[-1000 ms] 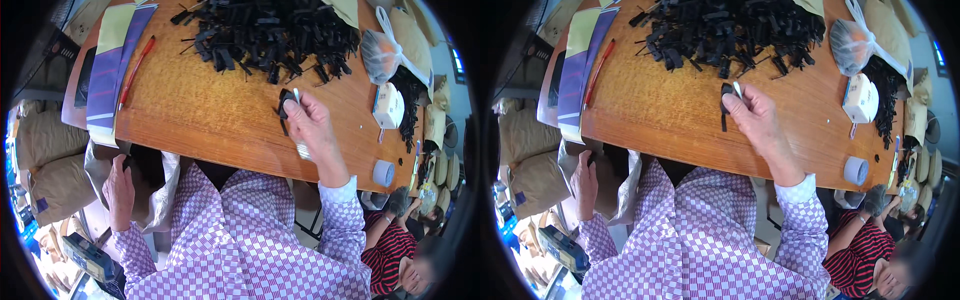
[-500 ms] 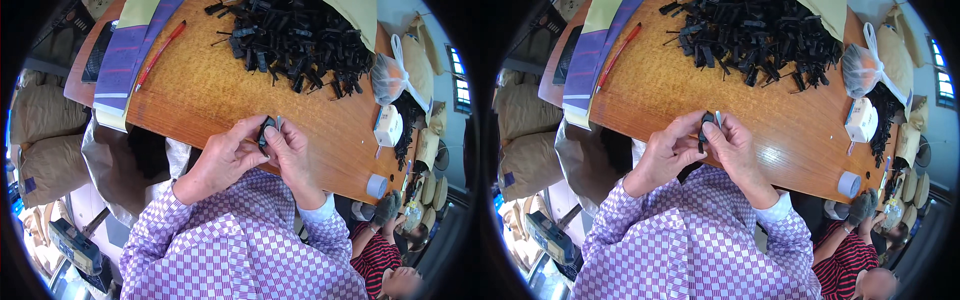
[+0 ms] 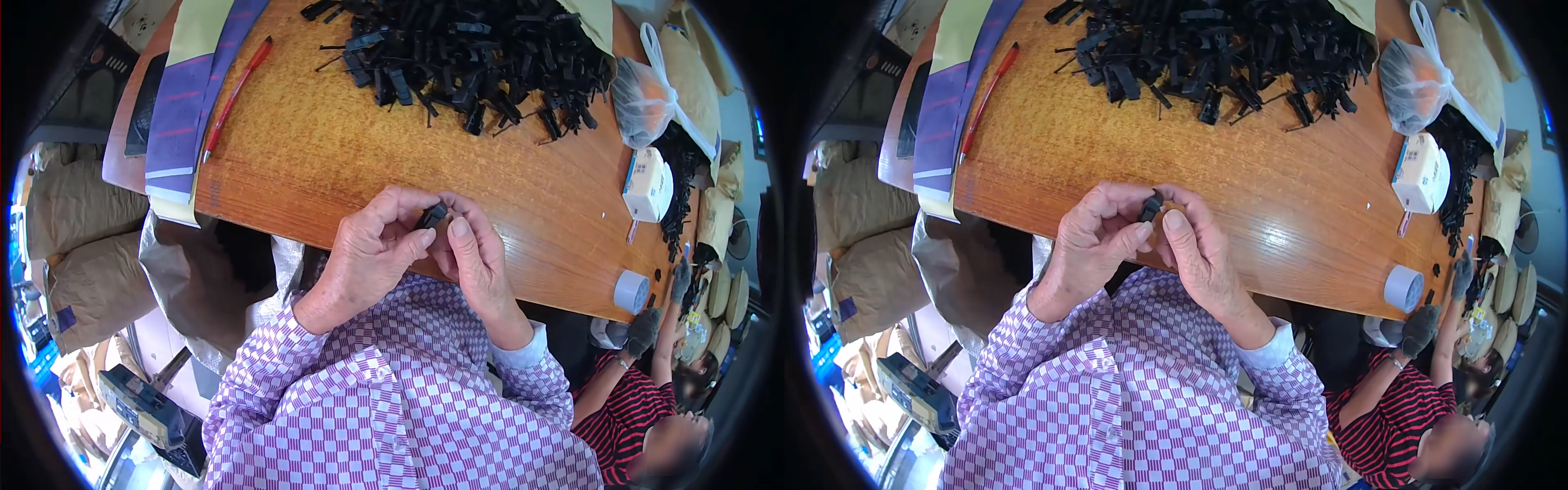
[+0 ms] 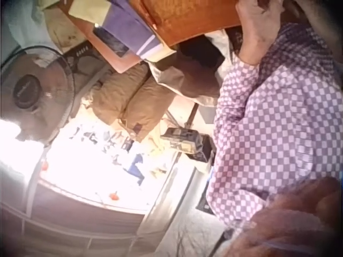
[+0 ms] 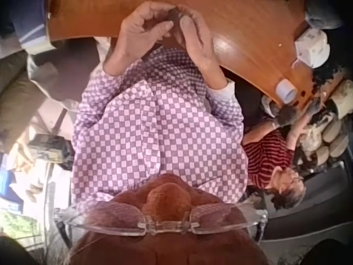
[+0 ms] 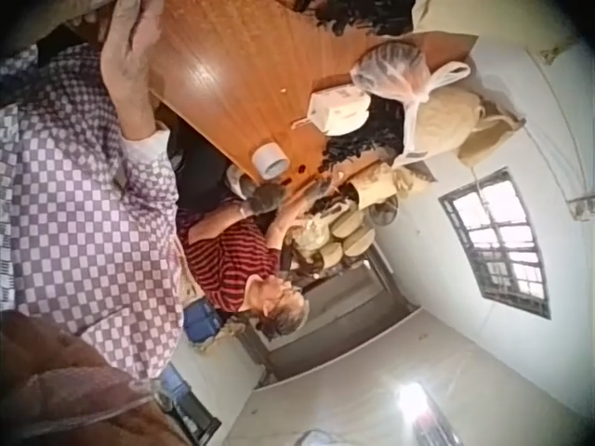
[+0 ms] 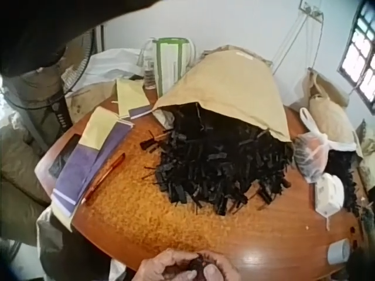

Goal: Manually assembling or inspecting small black plastic components at a workbench.

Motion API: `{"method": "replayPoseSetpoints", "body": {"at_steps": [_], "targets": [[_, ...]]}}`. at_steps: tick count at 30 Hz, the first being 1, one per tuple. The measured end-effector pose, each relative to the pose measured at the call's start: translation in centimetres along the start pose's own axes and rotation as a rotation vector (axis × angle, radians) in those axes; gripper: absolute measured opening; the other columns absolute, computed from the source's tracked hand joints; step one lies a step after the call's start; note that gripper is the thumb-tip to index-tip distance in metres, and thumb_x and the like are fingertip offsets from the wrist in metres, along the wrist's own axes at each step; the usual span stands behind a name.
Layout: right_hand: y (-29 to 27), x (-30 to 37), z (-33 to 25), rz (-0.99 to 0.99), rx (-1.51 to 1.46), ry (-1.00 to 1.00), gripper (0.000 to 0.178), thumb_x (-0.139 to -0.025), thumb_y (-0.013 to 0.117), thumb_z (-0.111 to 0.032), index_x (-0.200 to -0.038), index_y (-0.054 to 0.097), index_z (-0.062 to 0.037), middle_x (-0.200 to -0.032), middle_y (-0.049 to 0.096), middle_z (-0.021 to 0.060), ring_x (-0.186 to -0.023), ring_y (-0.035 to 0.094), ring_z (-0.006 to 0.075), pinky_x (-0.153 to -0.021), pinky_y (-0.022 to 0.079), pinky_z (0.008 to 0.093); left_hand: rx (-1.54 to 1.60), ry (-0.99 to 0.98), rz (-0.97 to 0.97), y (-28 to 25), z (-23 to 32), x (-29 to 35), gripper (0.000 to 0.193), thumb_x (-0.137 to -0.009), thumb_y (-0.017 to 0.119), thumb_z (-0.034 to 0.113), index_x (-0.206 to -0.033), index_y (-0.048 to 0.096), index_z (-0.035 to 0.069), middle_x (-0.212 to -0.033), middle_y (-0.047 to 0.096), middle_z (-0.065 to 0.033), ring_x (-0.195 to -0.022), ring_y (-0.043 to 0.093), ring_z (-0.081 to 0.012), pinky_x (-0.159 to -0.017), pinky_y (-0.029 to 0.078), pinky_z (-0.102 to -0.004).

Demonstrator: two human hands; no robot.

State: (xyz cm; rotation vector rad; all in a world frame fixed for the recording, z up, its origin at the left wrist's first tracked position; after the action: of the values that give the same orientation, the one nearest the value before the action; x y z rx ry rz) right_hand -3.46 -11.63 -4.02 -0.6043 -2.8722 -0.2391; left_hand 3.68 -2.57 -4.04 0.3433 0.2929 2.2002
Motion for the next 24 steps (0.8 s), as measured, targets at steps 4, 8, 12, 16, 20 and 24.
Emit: {"method": "replayPoseSetpoints", "body": {"at_steps": [4,8,12,16,20,24], "targets": [[-0.6,0.1,0.1,-0.035,0.085,-0.008,0.042,-0.099,0.045,-0.027,-0.129,0.041,0.0015,-0.073,0.048,-0.0041,-0.054,0.038,0.0018,-0.047,0.028,0.0161,-0.175,0.045,0.019,1.0,0.3,-0.5,0.031,-0.089,0.056,-0.004,-0.119,0.052,0.002,-0.098,0.06,-0.0045,-0.084,0.058,-0.0076,-0.071,0.051,-0.0215],[-1.3,0.5,0.3,-0.022,0.116,0.028,0.038,-0.099,0.045,-0.026,-0.127,0.042,0.0006,-0.081,0.053,0.0011,-0.069,0.049,0.0071,-0.06,0.041,0.0211,-0.272,0.068,0.091,1.6,0.5,-0.8,0.033,-0.084,0.058,-0.007,-0.115,0.058,0.003,-0.098,0.061,-0.0065,-0.082,0.061,-0.0114,-0.07,0.052,-0.023],[-1.7,0.4,0.5,-0.006,0.118,-0.024,0.039,-0.1,0.043,-0.024,-0.128,0.04,0.0024,-0.073,0.047,-0.0038,-0.057,0.041,0.0023,-0.049,0.032,0.0164,-0.432,0.106,0.053,2.3,0.4,-1.2,0.035,-0.086,0.056,-0.007,-0.12,0.056,0.003,-0.097,0.06,-0.0033,-0.082,0.06,-0.0077,-0.07,0.052,-0.021],[-1.8,0.5,0.9,0.005,0.133,-0.033,0.034,-0.099,0.045,-0.019,-0.127,0.042,0.0,-0.072,0.047,-0.0029,-0.059,0.041,0.0025,-0.052,0.035,0.0173,-0.599,0.232,0.121,2.5,1.4,-0.9,0.036,-0.079,0.061,-0.006,-0.114,0.061,0.005,-0.086,0.06,-0.0103,-0.069,0.061,-0.019,-0.058,0.049,-0.0278],[-2.0,0.1,-0.5,0.049,0.304,-0.174,0.03,-0.098,0.048,-0.014,-0.125,0.044,-0.003,-0.074,0.049,-0.0021,-0.062,0.043,0.0026,-0.055,0.037,0.0179,-0.701,0.349,0.184,3.0,2.4,-0.5,0.037,-0.079,0.06,-0.006,-0.113,0.061,0.006,-0.078,0.056,-0.0096,-0.058,0.055,-0.0209,-0.053,0.046,-0.0316],[-2.1,-0.5,-0.4,0.009,0.365,-0.074,0.029,-0.097,0.049,-0.015,-0.122,0.045,-0.0007,-0.094,0.061,0.0099,-0.087,0.059,0.0162,-0.076,0.048,0.0289,-0.744,0.296,0.168,2.6,2.1,-0.9,0.038,-0.079,0.06,-0.007,-0.114,0.06,0.006,-0.082,0.058,-0.0108,-0.062,0.058,-0.0228,-0.055,0.048,-0.0307]]}}
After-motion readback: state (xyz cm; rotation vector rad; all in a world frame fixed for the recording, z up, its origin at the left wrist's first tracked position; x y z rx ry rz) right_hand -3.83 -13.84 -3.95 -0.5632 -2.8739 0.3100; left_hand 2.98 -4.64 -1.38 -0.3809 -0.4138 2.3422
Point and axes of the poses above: each hand's wrist, its own x-axis away from the middle knuckle, its own y-axis out of the palm, z = x × y, the point moved 9 cm from there along -x, towards the middle knuckle
